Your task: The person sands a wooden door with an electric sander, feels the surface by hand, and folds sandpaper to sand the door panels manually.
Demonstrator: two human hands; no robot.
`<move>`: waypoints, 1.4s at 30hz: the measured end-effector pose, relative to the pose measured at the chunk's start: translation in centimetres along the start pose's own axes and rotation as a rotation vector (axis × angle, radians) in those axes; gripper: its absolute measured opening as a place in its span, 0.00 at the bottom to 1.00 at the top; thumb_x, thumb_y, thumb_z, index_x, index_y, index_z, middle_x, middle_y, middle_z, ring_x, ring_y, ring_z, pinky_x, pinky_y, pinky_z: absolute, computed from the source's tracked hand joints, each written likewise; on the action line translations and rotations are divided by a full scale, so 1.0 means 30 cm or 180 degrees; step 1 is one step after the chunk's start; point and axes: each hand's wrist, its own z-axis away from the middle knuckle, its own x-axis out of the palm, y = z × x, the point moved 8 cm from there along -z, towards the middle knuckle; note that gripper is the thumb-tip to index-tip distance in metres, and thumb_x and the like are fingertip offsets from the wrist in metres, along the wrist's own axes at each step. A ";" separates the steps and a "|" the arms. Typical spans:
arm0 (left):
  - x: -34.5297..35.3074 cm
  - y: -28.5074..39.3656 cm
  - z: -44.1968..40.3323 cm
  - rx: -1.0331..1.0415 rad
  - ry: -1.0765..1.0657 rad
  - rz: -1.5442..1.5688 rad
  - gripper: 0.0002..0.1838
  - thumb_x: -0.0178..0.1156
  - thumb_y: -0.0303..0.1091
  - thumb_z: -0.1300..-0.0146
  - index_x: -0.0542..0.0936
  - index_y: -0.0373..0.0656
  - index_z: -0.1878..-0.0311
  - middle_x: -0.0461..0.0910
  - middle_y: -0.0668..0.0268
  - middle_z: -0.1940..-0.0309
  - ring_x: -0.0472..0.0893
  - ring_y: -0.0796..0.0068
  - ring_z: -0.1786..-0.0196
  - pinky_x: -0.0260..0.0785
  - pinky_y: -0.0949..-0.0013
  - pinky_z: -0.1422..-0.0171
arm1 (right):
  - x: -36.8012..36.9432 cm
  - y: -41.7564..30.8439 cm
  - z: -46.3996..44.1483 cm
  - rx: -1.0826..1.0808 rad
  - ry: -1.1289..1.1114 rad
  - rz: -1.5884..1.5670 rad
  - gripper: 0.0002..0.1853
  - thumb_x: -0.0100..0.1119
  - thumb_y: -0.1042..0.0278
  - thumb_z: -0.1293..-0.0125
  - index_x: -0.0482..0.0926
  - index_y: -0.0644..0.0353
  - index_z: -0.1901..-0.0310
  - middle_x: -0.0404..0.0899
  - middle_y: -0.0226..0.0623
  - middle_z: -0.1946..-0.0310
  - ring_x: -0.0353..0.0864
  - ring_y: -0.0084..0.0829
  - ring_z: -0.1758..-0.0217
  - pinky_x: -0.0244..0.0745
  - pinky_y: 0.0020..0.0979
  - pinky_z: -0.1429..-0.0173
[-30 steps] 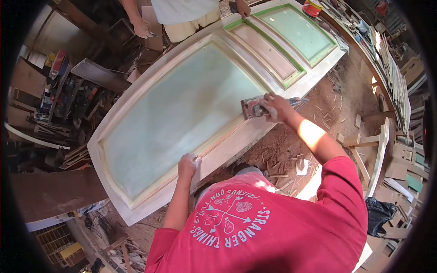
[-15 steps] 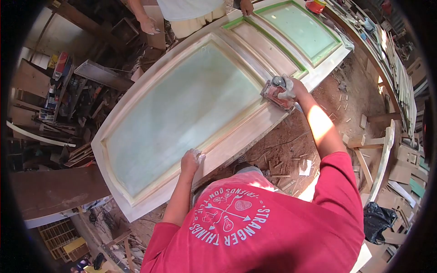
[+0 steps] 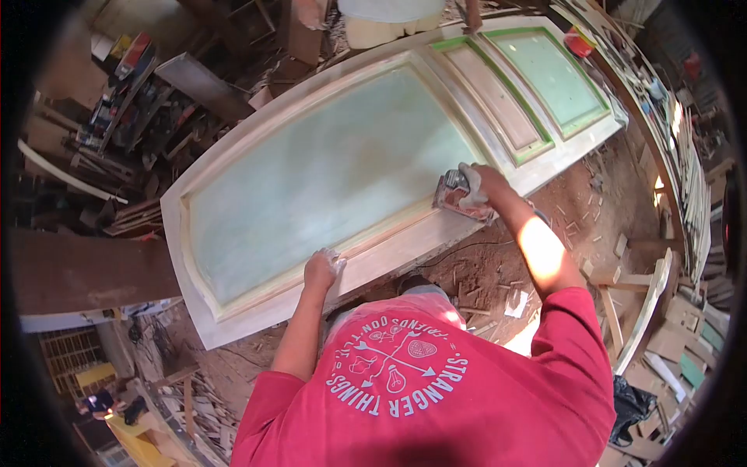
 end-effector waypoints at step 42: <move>-0.492 -0.916 0.545 -0.0639 0.2318 0.2301 0.18 0.56 0.42 0.15 0.87 0.35 0.46 0.89 0.44 0.52 0.87 0.40 0.49 0.79 0.47 0.41 | 0.662 -2.241 -0.215 -0.2374 -0.0241 -0.0314 0.28 0.79 0.55 0.49 0.86 0.59 0.47 0.89 0.51 0.55 0.89 0.55 0.44 0.88 0.50 0.42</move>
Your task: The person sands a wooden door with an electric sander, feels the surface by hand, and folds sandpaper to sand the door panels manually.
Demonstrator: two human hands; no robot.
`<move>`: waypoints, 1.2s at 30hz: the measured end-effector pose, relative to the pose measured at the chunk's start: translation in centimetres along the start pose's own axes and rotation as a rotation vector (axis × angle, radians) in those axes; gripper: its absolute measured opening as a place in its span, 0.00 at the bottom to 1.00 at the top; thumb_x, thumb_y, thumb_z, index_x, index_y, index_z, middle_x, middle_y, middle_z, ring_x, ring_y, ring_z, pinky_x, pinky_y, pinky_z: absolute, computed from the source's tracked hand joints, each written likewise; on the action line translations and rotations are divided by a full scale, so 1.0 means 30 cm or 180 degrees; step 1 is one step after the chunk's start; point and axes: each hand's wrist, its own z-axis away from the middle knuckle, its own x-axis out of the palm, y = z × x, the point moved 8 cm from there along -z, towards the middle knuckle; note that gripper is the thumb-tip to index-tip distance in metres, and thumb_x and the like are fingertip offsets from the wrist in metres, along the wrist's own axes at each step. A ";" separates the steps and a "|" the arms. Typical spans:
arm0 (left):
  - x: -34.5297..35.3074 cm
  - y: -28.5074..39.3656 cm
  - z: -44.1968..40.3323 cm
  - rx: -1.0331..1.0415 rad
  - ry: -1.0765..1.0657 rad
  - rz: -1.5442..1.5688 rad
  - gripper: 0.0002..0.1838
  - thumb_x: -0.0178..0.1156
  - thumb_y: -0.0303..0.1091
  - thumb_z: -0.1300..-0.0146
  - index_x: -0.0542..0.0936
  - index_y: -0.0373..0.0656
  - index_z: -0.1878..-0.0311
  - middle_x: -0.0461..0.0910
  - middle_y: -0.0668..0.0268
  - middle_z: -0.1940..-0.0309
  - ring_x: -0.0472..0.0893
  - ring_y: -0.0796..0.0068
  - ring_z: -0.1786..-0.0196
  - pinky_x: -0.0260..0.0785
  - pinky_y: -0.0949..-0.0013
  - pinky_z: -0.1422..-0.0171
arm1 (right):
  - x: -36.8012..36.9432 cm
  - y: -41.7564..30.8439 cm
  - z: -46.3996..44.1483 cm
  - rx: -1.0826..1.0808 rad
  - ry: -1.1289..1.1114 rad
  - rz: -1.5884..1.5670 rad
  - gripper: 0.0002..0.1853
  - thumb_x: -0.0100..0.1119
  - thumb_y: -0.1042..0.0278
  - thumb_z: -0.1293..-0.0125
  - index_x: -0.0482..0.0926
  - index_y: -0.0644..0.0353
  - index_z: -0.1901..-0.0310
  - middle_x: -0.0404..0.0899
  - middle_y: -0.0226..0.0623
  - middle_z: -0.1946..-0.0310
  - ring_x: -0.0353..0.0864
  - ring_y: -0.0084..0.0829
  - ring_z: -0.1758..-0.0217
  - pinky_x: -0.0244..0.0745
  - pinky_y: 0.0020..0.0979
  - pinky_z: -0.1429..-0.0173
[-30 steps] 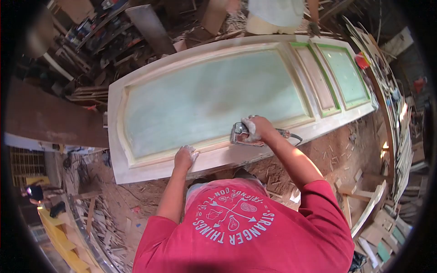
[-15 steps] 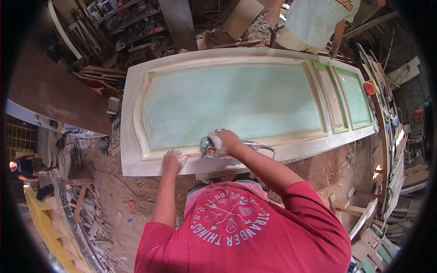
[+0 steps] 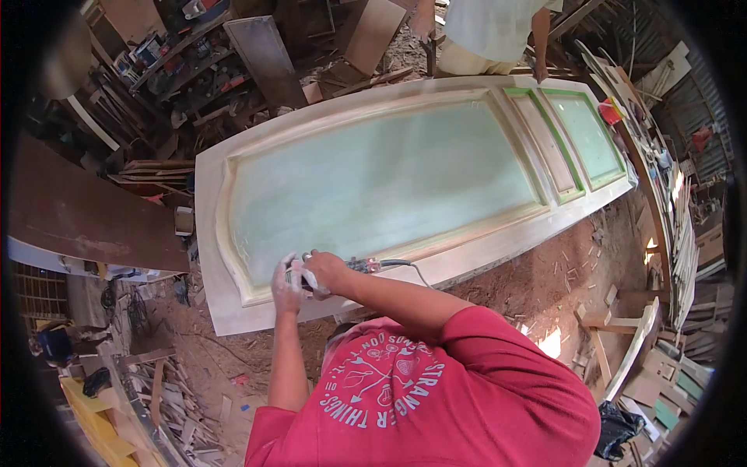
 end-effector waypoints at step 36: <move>1.306 0.468 0.176 0.0908 -0.1267 -0.1188 0.16 0.61 0.41 0.20 0.84 0.39 0.41 0.86 0.48 0.47 0.83 0.41 0.40 0.75 0.45 0.32 | -0.603 1.040 1.502 0.2667 0.1517 -0.1578 0.35 0.68 0.46 0.29 0.75 0.63 0.30 0.90 0.59 0.52 0.90 0.62 0.48 0.85 0.53 0.41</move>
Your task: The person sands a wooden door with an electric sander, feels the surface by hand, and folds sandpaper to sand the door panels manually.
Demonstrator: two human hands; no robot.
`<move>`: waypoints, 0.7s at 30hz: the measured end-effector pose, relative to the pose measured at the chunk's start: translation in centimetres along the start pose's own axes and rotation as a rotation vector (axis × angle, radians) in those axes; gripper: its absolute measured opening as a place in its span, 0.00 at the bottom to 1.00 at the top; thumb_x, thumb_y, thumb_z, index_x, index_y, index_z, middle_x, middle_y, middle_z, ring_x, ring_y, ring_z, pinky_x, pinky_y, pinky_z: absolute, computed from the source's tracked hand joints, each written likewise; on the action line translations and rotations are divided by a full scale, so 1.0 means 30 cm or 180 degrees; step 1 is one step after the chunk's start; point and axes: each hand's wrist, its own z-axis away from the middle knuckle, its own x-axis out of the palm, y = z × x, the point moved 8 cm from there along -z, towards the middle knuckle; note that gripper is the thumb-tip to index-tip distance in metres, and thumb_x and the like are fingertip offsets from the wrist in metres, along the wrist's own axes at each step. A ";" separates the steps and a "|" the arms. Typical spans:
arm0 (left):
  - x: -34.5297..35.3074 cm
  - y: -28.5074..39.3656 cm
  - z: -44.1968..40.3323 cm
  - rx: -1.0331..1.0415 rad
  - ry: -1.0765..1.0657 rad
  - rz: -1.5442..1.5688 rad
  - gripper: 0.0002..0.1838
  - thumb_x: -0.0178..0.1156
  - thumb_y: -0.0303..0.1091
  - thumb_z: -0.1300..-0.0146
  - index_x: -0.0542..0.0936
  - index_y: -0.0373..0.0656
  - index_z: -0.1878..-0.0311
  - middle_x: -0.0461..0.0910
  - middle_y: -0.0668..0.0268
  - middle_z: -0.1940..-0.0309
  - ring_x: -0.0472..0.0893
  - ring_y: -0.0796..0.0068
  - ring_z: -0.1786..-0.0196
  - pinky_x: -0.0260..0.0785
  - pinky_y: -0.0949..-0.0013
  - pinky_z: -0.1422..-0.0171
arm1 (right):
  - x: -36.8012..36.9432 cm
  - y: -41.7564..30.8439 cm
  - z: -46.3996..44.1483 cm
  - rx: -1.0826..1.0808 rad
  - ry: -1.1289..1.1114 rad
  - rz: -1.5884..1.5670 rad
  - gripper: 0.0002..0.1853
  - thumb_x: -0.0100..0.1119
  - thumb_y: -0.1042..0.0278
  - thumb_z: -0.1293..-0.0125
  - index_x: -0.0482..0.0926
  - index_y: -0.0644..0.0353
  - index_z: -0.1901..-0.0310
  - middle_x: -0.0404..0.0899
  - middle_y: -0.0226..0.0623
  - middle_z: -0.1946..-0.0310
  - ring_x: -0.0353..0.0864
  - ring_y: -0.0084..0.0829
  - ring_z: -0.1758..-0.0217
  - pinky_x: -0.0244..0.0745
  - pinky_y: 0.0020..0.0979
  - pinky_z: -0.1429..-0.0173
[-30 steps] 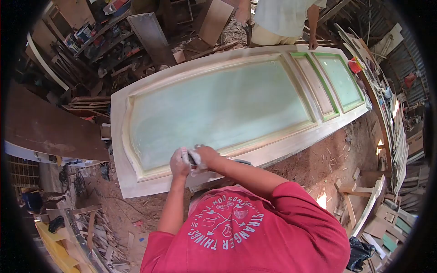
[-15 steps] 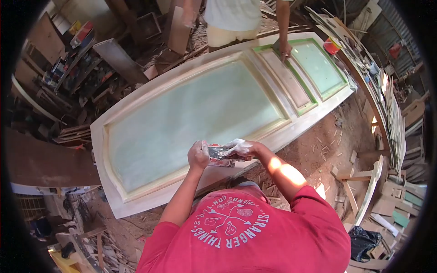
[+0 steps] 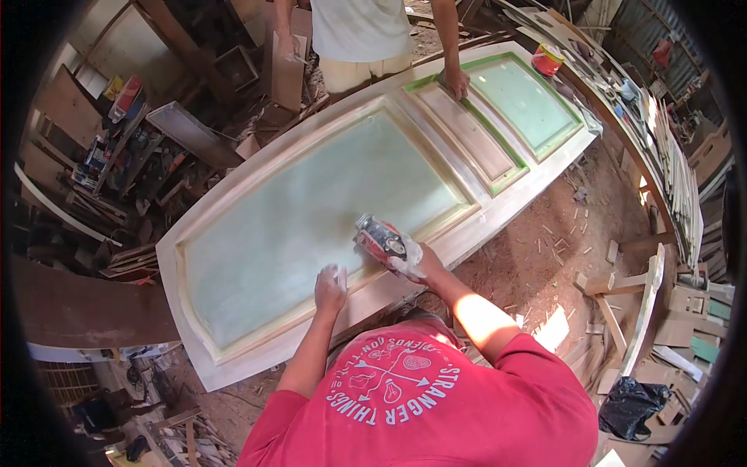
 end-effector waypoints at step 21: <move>-0.261 -0.418 0.379 -0.0634 -0.0681 -0.0893 0.18 0.67 0.45 0.24 0.90 0.44 0.41 0.87 0.52 0.40 0.83 0.47 0.36 0.77 0.49 0.28 | 0.042 0.079 -0.367 0.0358 0.1110 0.0817 0.36 0.65 0.37 0.31 0.80 0.58 0.33 0.90 0.59 0.47 0.90 0.63 0.43 0.84 0.59 0.39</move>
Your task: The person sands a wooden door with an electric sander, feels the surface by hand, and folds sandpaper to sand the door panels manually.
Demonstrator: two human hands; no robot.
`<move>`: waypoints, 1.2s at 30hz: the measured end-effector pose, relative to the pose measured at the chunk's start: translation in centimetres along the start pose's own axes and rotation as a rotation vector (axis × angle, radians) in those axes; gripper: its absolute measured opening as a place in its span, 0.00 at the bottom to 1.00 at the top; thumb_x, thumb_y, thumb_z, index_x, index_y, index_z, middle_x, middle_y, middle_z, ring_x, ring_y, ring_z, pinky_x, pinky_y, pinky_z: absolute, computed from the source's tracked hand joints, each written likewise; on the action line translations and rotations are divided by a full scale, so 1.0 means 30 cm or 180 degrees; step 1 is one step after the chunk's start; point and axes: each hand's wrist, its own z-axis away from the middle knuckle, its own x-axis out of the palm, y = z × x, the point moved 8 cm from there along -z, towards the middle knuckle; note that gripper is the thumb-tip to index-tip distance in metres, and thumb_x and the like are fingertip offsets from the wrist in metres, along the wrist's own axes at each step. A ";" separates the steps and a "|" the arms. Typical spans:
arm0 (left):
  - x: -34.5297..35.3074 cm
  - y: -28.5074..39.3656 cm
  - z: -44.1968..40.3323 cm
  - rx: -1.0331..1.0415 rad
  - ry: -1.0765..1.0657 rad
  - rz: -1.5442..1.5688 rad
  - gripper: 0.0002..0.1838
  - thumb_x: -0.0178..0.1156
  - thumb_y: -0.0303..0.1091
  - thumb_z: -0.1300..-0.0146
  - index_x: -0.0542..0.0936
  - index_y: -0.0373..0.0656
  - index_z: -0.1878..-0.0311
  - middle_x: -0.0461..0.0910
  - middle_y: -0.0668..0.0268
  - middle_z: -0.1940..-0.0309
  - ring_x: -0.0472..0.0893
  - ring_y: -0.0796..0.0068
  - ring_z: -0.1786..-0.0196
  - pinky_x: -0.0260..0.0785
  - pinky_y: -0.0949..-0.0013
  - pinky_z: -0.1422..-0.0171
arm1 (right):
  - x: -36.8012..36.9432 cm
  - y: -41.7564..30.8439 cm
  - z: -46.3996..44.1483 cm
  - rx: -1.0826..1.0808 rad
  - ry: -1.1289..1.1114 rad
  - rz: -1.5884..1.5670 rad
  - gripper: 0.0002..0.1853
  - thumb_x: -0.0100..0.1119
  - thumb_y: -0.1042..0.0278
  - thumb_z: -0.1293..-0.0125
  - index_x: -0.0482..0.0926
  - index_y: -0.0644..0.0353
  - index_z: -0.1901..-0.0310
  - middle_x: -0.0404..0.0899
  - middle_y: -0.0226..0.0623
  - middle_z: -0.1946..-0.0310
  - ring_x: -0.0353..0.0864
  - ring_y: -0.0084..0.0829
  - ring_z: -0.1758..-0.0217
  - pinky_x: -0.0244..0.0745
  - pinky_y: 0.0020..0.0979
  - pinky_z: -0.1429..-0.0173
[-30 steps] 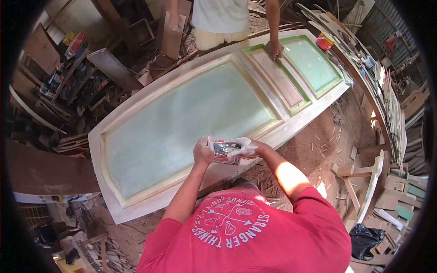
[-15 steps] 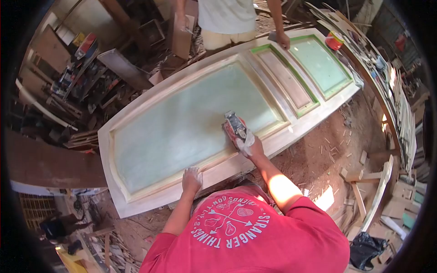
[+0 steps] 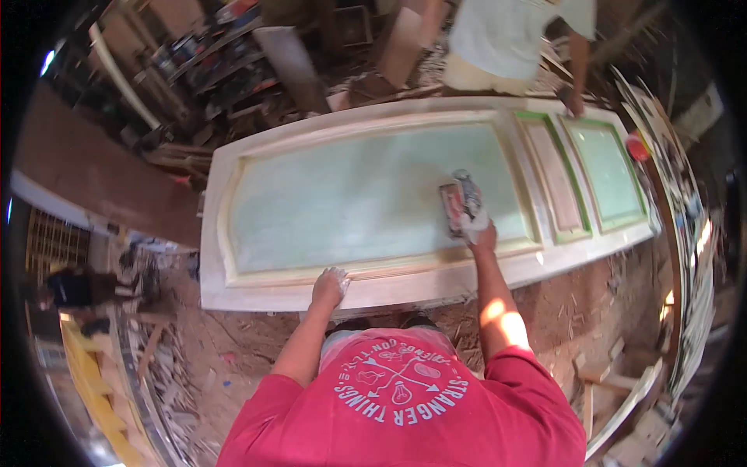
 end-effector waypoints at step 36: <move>-0.166 -0.730 0.147 -0.0058 -0.0479 0.0067 0.25 0.70 0.55 0.29 0.90 0.44 0.43 0.86 0.55 0.37 0.80 0.47 0.27 0.74 0.48 0.23 | 0.284 0.129 0.092 0.0002 0.0599 -0.0087 0.30 0.75 0.46 0.29 0.83 0.65 0.38 0.90 0.40 0.56 0.88 0.35 0.59 0.83 0.40 0.56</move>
